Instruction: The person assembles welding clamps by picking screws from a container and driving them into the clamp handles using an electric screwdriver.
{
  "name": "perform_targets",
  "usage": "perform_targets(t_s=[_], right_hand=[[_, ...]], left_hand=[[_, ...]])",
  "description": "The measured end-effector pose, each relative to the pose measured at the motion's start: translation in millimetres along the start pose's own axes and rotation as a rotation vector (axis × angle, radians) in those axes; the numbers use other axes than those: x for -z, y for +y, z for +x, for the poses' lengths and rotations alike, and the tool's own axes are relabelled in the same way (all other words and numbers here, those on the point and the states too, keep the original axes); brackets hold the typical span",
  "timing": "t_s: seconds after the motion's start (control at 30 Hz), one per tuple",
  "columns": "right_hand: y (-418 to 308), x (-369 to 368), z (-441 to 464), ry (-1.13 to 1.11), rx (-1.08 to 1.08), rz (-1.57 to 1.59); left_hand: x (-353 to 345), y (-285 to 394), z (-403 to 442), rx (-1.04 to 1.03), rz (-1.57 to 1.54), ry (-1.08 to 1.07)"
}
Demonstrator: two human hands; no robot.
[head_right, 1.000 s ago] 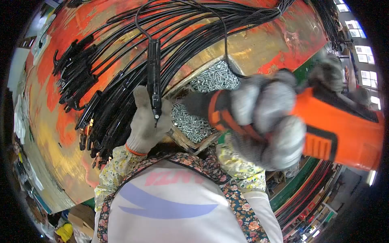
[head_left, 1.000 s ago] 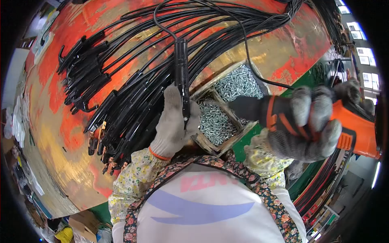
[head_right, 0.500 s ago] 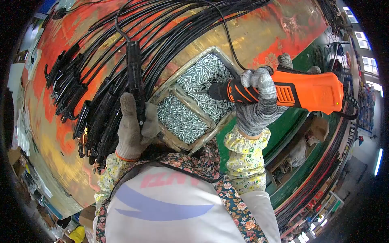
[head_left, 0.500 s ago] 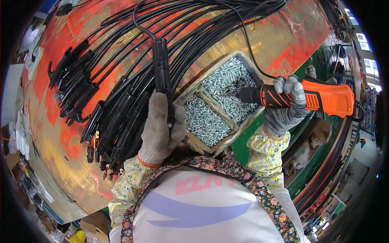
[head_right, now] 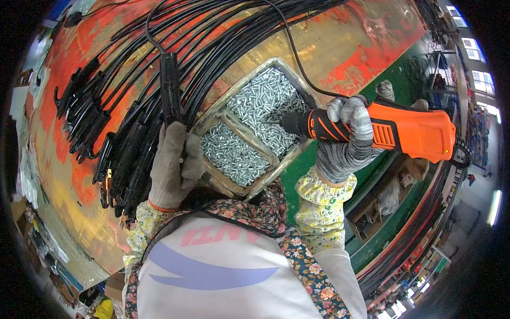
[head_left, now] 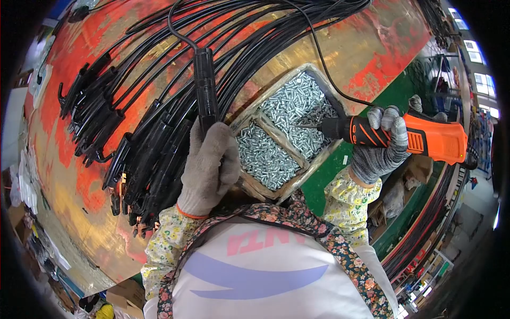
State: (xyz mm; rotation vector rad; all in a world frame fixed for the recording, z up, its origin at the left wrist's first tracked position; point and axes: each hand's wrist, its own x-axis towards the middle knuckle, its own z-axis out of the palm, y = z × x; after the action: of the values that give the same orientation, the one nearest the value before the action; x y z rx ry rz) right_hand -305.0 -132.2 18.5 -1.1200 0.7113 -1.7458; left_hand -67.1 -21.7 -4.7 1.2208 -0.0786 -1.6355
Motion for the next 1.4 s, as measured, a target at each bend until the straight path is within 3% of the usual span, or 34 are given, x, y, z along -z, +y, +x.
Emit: perform_targets(t_s=[0.4, 0.73, 0.87, 0.97, 1.13, 1.4], right_hand=[[-1.0, 6.5, -0.3, 0.029, 0.02, -0.007], [11.6, -12.7, 7.9, -0.047, 0.044, 0.099], [19.8, -19.5, 5.3, 0.095, 0.053, 0.04], [18.1, -28.3, 2.9, 0.082, 0.01, -0.001], [11.4, -10.0, 13.5, -0.08, 0.017, 0.139], [-1.6, 10.6, 28.6, -0.044, -0.066, 0.267]], left_hand=[[2.3, -2.0, 0.5, -0.035, -0.011, -0.099], [-8.7, 3.9, -4.9, -0.057, 0.031, -0.031], [-8.3, 5.8, -5.6, -0.04, 0.062, -0.024], [-4.4, 1.8, -2.8, -0.036, 0.028, -0.051], [-4.8, 6.5, -3.9, 0.005, 0.04, -0.04], [-5.1, 3.4, -1.5, -0.032, 0.033, 0.008]])
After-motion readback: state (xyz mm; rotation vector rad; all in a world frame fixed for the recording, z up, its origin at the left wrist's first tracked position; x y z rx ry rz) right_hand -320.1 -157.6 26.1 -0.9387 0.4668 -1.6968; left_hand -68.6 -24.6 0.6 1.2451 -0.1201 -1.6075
